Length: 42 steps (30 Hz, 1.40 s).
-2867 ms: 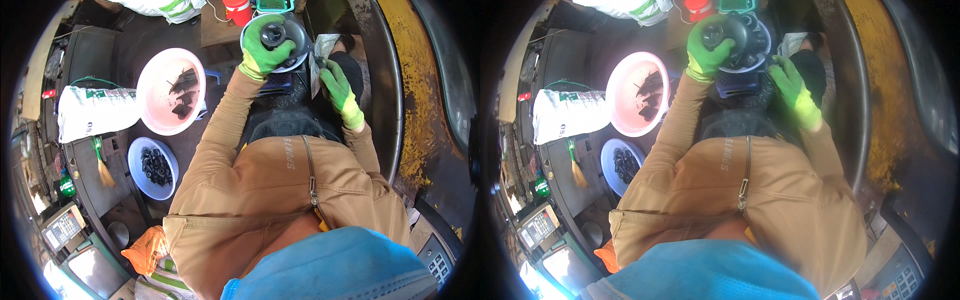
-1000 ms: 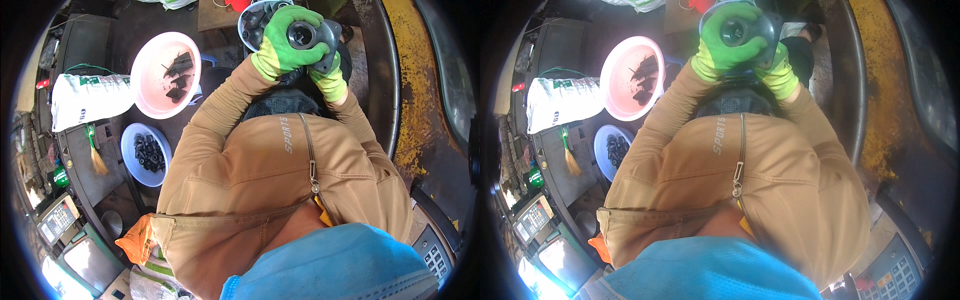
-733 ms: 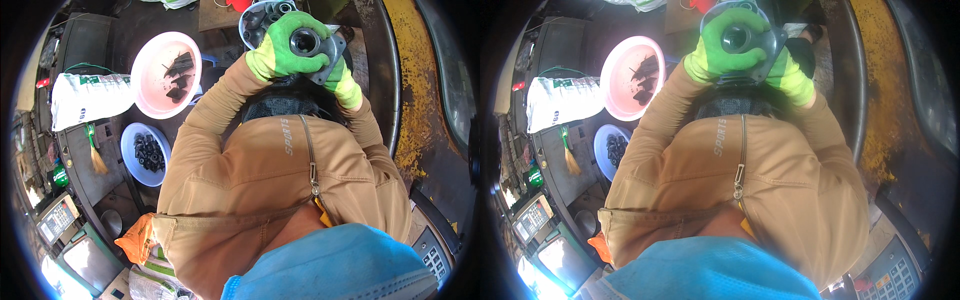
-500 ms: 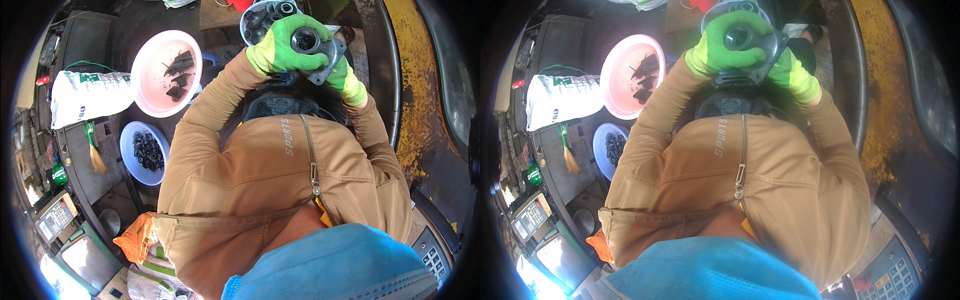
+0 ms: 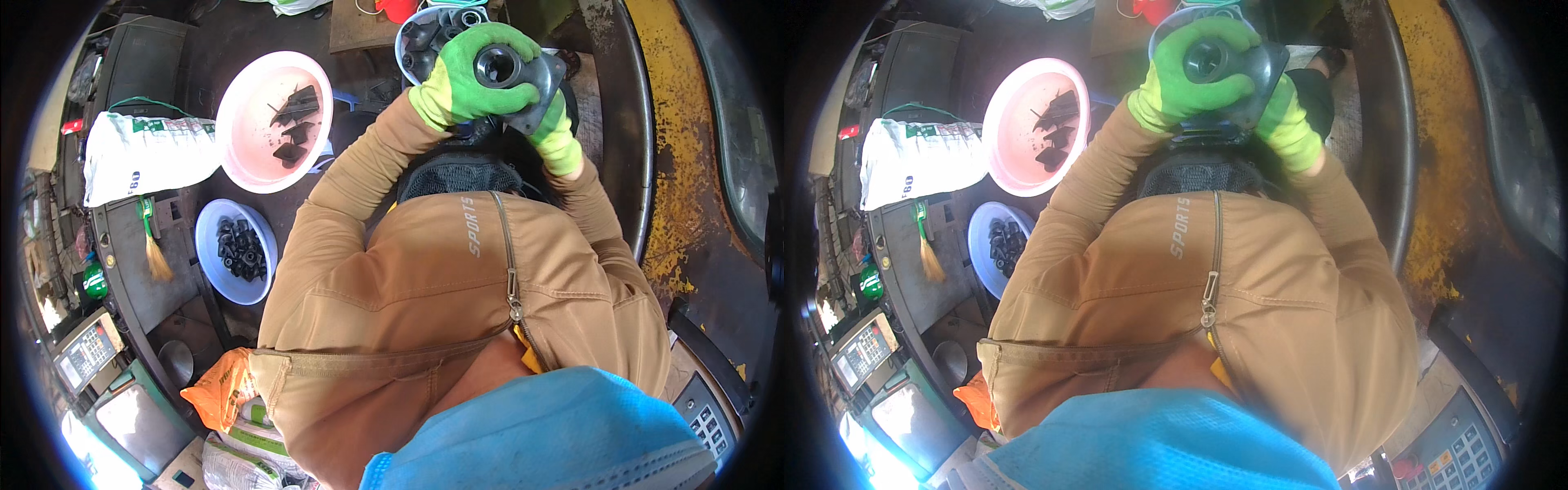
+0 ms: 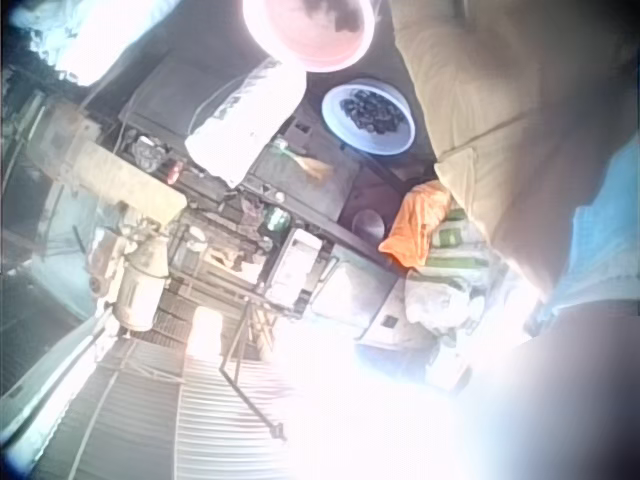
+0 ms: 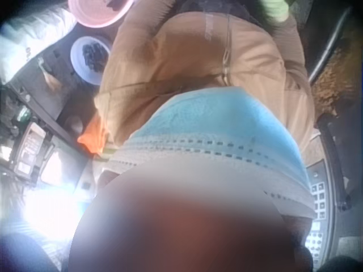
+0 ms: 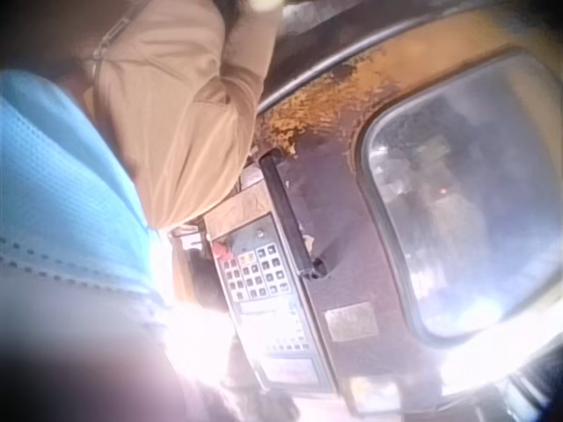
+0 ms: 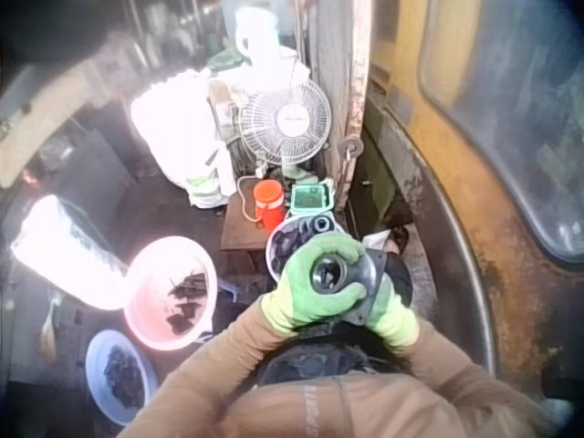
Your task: The person uses a wrench to tighten a bolt on a metal part, then picks up a black cylindrical component and inserts a small metal piece into it. The person repeats this insertion process with several similar components, placing each finished unit into a nearby container.
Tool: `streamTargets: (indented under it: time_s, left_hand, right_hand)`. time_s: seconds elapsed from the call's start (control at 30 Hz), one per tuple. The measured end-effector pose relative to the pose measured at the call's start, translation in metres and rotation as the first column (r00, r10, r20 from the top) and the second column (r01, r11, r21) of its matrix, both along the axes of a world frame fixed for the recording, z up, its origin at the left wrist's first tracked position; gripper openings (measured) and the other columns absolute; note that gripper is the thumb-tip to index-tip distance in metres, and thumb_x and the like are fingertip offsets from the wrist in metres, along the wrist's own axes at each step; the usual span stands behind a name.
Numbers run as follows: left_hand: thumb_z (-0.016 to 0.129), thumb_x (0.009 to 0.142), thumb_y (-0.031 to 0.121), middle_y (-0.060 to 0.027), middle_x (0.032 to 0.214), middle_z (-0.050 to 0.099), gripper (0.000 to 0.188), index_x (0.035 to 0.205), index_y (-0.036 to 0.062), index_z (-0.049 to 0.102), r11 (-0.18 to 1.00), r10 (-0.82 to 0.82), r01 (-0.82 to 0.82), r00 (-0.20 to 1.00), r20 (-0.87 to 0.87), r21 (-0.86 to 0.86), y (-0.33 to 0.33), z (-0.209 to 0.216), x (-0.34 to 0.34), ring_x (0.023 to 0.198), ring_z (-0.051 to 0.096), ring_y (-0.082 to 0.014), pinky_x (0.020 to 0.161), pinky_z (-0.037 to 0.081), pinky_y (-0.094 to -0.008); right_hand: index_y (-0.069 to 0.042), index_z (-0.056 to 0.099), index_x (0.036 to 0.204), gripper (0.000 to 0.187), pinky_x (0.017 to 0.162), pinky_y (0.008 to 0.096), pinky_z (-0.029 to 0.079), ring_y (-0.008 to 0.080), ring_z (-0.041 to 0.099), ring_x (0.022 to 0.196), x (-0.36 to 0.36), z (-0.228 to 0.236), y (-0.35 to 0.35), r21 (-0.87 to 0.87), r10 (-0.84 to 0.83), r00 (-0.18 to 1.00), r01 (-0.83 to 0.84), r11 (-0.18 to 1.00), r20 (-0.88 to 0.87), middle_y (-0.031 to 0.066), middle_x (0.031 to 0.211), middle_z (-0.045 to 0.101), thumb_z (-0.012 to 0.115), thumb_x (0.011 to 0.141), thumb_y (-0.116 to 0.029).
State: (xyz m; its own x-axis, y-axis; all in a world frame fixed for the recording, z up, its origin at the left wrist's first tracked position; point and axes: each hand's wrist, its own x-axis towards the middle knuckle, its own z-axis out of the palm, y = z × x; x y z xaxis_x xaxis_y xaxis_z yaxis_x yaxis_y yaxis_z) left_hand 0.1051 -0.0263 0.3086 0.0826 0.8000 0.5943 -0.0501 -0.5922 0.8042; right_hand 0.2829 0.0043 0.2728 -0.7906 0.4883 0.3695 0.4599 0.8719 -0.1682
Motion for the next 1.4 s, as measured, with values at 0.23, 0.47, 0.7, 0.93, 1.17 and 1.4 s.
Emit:
streamTargets:
  time_s: [0.23,0.47,0.7,0.93,1.17,1.4]
  left_hand:
    - [0.086,0.064,0.013,-0.0101,0.105,0.068,0.045,0.102,0.0031,0.065,0.988,0.131,-0.135,0.99,0.061,0.076,-0.006,0.007,0.013,0.096,0.066,-0.0199,0.086,0.054,-0.0318]
    - [0.084,0.065,0.011,-0.0096,0.101,0.069,0.04,0.1,0.0023,0.067,0.995,-0.047,0.048,0.999,-0.005,0.093,-0.007,0.015,-0.001,0.095,0.067,-0.0198,0.085,0.054,-0.0323]
    - [0.081,0.068,0.011,-0.0106,0.107,0.068,0.041,0.106,0.0022,0.067,0.914,-0.404,0.392,0.902,-0.153,-0.1,-0.005,0.011,-0.009,0.103,0.064,-0.0215,0.091,0.051,-0.0342]
    - [0.085,0.067,0.015,-0.0098,0.1,0.069,0.041,0.102,0.0035,0.068,0.996,-0.077,0.083,0.99,-0.122,0.039,0.0,0.013,-0.01,0.093,0.067,-0.0201,0.084,0.054,-0.0323]
    - [0.087,0.064,0.019,-0.011,0.1,0.069,0.044,0.1,0.0038,0.067,0.957,0.172,-0.142,0.98,-0.1,0.254,-0.002,0.014,0.005,0.089,0.068,-0.0244,0.079,0.055,-0.0341]
    - [0.084,0.068,0.015,-0.0116,0.101,0.069,0.04,0.103,0.005,0.067,0.979,-0.095,0.124,0.98,-0.177,0.162,-0.009,0.021,-0.009,0.095,0.067,-0.0254,0.085,0.054,-0.0363]
  right_hand:
    - [-0.005,0.057,0.123,0.047,0.087,0.0342,0.052,0.0244,0.063,0.102,-0.019,0.0,-0.012,-0.582,-0.16,0.724,-0.381,0.719,-0.671,0.008,0.111,0.064,0.073,0.08,-0.006]
    - [-0.005,0.057,0.125,0.053,0.091,0.036,0.051,0.0227,0.06,0.109,0.007,0.004,-0.004,-0.38,0.163,0.951,-0.258,0.888,-0.263,0.0099,0.119,0.063,0.077,0.076,-0.006]
    - [-0.005,0.057,0.128,0.052,0.088,0.0302,0.052,0.017,0.062,0.106,0.02,0.012,0.009,-0.817,0.201,0.903,-0.43,0.384,-0.38,0.0073,0.117,0.065,0.076,0.082,-0.019]
    - [-0.003,0.059,0.123,0.052,0.087,0.0322,0.053,0.0205,0.065,0.1,0.004,-0.011,-0.008,-0.708,-0.192,0.78,-0.396,0.584,-0.595,0.0086,0.114,0.067,0.08,0.075,-0.011]
    - [-0.006,0.059,0.123,0.043,0.088,0.0351,0.053,0.0243,0.065,0.102,-0.01,0.007,-0.022,-0.456,-0.219,0.804,-0.072,0.887,-0.552,0.0083,0.113,0.067,0.073,0.083,-0.009]
    - [-0.005,0.068,0.11,0.044,0.091,0.037,0.053,0.026,0.066,0.102,0.016,0.038,-0.001,-0.272,0.179,0.968,-0.224,0.936,-0.178,0.0106,0.11,0.069,0.083,0.07,-0.019]
